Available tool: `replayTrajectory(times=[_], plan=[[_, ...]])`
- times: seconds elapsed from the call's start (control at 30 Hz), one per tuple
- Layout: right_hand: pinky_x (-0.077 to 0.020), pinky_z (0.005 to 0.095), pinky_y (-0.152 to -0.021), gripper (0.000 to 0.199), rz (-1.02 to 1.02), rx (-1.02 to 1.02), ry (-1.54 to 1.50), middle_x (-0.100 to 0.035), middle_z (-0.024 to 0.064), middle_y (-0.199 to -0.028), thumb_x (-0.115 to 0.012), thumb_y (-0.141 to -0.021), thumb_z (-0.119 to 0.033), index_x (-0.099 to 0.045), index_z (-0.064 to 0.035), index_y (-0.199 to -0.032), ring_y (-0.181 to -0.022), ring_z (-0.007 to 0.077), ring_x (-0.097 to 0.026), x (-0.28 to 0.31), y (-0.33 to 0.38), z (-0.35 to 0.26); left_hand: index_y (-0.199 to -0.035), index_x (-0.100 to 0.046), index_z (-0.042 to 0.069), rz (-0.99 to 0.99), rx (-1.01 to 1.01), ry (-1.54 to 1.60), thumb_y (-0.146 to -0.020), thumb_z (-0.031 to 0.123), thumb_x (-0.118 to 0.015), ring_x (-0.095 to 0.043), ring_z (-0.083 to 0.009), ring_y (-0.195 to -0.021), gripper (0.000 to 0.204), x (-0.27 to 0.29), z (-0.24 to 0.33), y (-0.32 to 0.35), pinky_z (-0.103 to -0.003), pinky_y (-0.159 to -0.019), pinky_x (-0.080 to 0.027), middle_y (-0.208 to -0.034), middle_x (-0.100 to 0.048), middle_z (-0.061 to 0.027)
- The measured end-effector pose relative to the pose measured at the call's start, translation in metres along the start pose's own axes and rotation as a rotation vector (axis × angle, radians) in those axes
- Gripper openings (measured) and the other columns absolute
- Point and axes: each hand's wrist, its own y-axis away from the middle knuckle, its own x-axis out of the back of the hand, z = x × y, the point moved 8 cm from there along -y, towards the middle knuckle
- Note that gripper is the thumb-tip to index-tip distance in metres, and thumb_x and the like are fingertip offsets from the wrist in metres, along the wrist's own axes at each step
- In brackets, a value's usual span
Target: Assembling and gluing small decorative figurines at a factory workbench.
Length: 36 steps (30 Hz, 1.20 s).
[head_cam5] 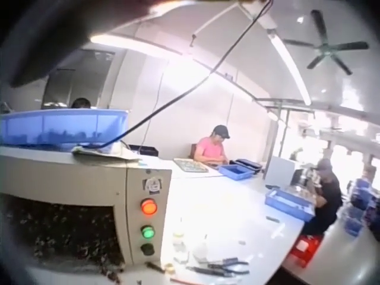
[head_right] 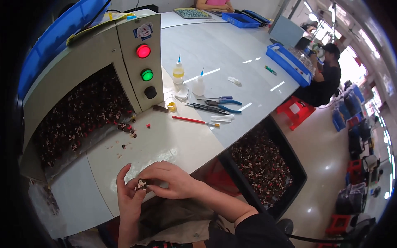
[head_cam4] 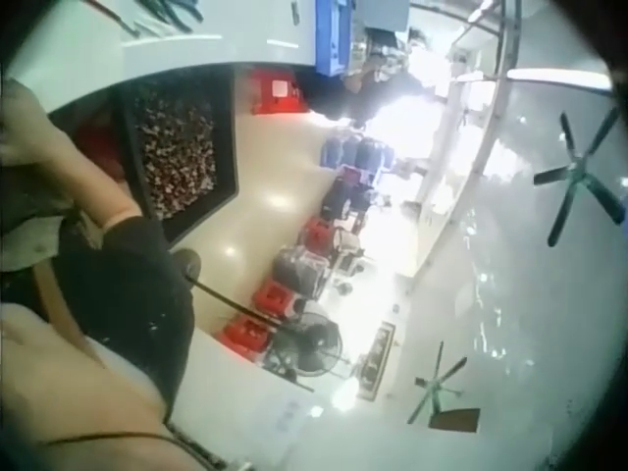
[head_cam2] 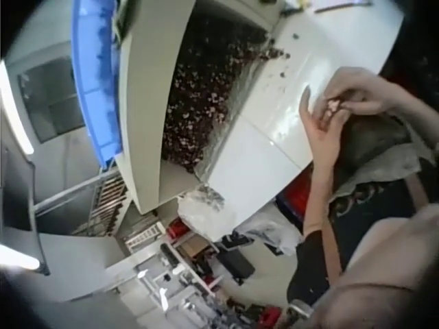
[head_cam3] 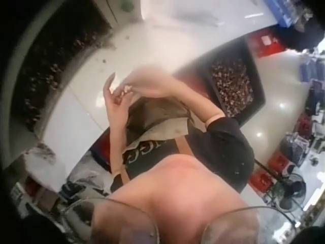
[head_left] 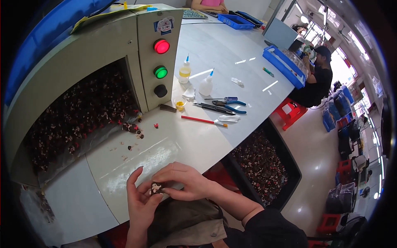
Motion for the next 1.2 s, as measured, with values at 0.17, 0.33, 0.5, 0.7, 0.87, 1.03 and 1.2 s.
replayTrajectory(times=[0.17, 0.33, 0.5, 0.7, 0.87, 1.03, 1.2], plan=[[-0.0472, 0.0353, -0.087, 0.035, 0.013, -0.021, -0.009, -0.062, 0.0095, -0.108, -0.066, -0.075, -0.002, -0.059, -0.0036, -0.110, -0.100, 0.0254, -0.059, -0.001, 0.000, -0.003, -0.141, -0.020, 0.008, -0.011, -0.005, 0.008, -0.082, -0.009, -0.057, -0.059, -0.0170, -0.099, 0.072, 0.002, 0.000, 0.001, -0.027, -0.085, -0.049, -0.109, -0.058, -0.0134], [-0.0476, 0.0359, -0.086, 0.035, 0.003, -0.022, 0.001, -0.062, 0.0102, -0.108, -0.066, -0.075, -0.002, -0.059, -0.0032, -0.109, -0.100, 0.0262, -0.059, -0.002, -0.003, -0.005, -0.141, -0.020, 0.007, -0.010, -0.025, 0.028, -0.082, -0.010, -0.057, -0.059, -0.0167, -0.100, 0.071, 0.000, 0.003, 0.002, -0.028, -0.087, -0.048, -0.109, -0.058, -0.0128], [-0.0478, 0.0358, -0.087, 0.036, -0.002, -0.018, -0.005, -0.062, 0.0111, -0.108, -0.065, -0.075, -0.002, -0.059, -0.0032, -0.110, -0.100, 0.0270, -0.059, -0.003, -0.006, -0.004, -0.141, -0.020, 0.008, -0.025, -0.020, 0.044, -0.081, -0.009, -0.058, -0.059, -0.0161, -0.099, 0.072, 0.001, 0.003, 0.000, -0.028, -0.087, -0.048, -0.108, -0.058, -0.0118], [-0.0477, 0.0365, -0.084, 0.035, 0.009, -0.043, 0.015, -0.062, 0.0111, -0.105, -0.065, -0.075, -0.003, -0.058, -0.0043, -0.109, -0.097, 0.0283, -0.060, -0.008, -0.007, -0.002, -0.141, -0.019, 0.008, -0.055, -0.024, 0.056, -0.082, -0.008, -0.061, -0.058, -0.0151, -0.096, 0.074, 0.006, 0.003, 0.000, -0.028, -0.087, -0.048, -0.107, -0.057, -0.0111], [-0.0477, 0.0360, -0.084, 0.035, 0.029, -0.028, 0.024, -0.062, 0.0112, -0.105, -0.066, -0.074, -0.003, -0.058, -0.0041, -0.108, -0.097, 0.0285, -0.060, -0.011, -0.008, -0.002, -0.141, -0.019, 0.008, -0.034, -0.003, 0.070, -0.082, -0.007, -0.063, -0.058, -0.0152, -0.097, 0.075, 0.008, 0.004, 0.002, -0.028, -0.087, -0.048, -0.107, -0.057, -0.0112], [-0.0487, 0.0354, -0.083, 0.036, 0.017, -0.039, 0.029, -0.062, 0.0119, -0.105, -0.065, -0.073, -0.002, -0.058, -0.0034, -0.108, -0.096, 0.0280, -0.060, -0.013, -0.010, 0.000, -0.141, -0.019, 0.009, -0.023, 0.000, 0.043, -0.082, -0.004, -0.064, -0.058, -0.0158, -0.098, 0.075, 0.011, 0.006, 0.001, -0.028, -0.087, -0.048, -0.107, -0.057, -0.0112], [-0.0498, 0.0347, -0.082, 0.038, 0.017, -0.021, 0.054, -0.062, 0.0126, -0.107, -0.064, -0.071, -0.001, -0.058, -0.0032, -0.109, -0.095, 0.0274, -0.060, -0.011, -0.010, -0.002, -0.141, -0.019, 0.009, -0.038, 0.002, 0.061, -0.083, -0.003, -0.065, -0.058, -0.0158, -0.099, 0.075, 0.008, 0.005, -0.001, -0.028, -0.087, -0.048, -0.108, -0.056, -0.0112]])
